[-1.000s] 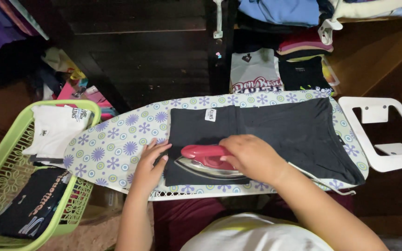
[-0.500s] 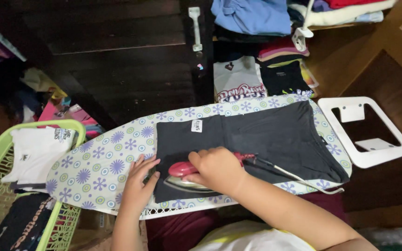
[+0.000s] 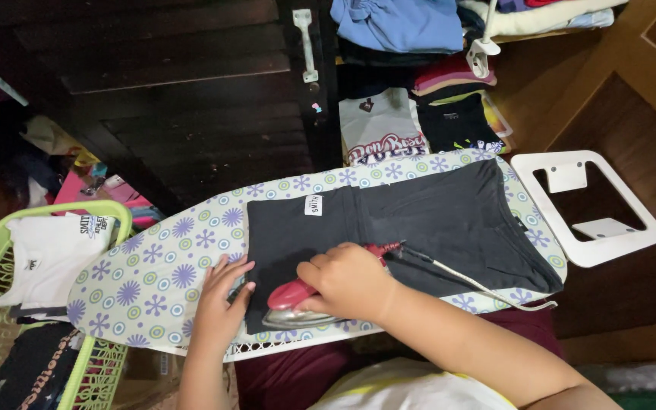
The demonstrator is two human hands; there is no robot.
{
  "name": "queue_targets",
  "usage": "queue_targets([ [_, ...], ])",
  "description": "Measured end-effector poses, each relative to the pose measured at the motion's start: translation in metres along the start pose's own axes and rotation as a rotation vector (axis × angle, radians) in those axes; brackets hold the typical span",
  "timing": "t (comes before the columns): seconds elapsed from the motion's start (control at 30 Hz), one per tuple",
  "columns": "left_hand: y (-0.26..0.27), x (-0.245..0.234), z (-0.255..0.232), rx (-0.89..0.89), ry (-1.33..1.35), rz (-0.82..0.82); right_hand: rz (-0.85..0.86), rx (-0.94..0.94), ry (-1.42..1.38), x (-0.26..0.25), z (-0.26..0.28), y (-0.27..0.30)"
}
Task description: Ironing and folding a black t-shirt on an ironing board
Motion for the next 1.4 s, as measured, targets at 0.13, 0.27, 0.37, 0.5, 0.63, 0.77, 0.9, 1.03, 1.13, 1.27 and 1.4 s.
queue_targets([
  [0.13,-0.001,0.002,0.003,0.006,0.003,-0.005,0.023,0.124,0.140,0.005,0.003,0.000],
  [0.27,-0.002,0.003,0.006,0.033,0.005,-0.023,0.002,-0.076,-0.026,-0.004,0.003,0.002],
  [0.37,0.000,0.002,0.003,0.026,0.022,-0.022,-0.010,-0.071,-0.026,-0.004,0.007,0.004],
  [0.5,0.000,0.000,-0.003,-0.017,0.021,-0.006,0.081,0.035,0.073,0.003,0.010,0.005],
  [0.63,0.001,0.000,0.000,-0.004,0.041,-0.012,0.060,-0.111,-0.034,-0.013,0.004,0.004],
  [0.77,0.001,0.000,0.004,0.033,0.031,0.002,-0.015,-0.106,-0.191,-0.026,-0.008,0.000],
  [0.9,0.013,-0.011,-0.028,-0.360,-0.064,0.207,-0.054,0.034,-0.017,-0.022,-0.020,-0.010],
  [1.03,0.009,-0.007,-0.025,-0.349,-0.123,0.213,-0.068,0.046,0.087,-0.002,-0.028,-0.018],
  [1.13,0.006,-0.003,-0.013,-0.287,-0.201,0.212,0.057,-0.006,0.054,0.012,-0.027,-0.021],
  [1.27,0.003,0.000,-0.008,-0.128,-0.253,0.211,0.211,-0.041,-0.006,0.012,-0.024,-0.026],
  [1.4,0.001,0.005,0.000,-0.027,-0.320,0.167,0.290,0.012,-0.017,0.020,-0.024,-0.030],
])
Point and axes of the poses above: each hand's wrist, its own y-axis away from the middle knuckle, its own x-axis out of the palm, z = x × y, the point moved 2 cm from there along -y, towards the middle knuckle, and after that the axes turned 9 degrees about -x, right-handed, at the moved point
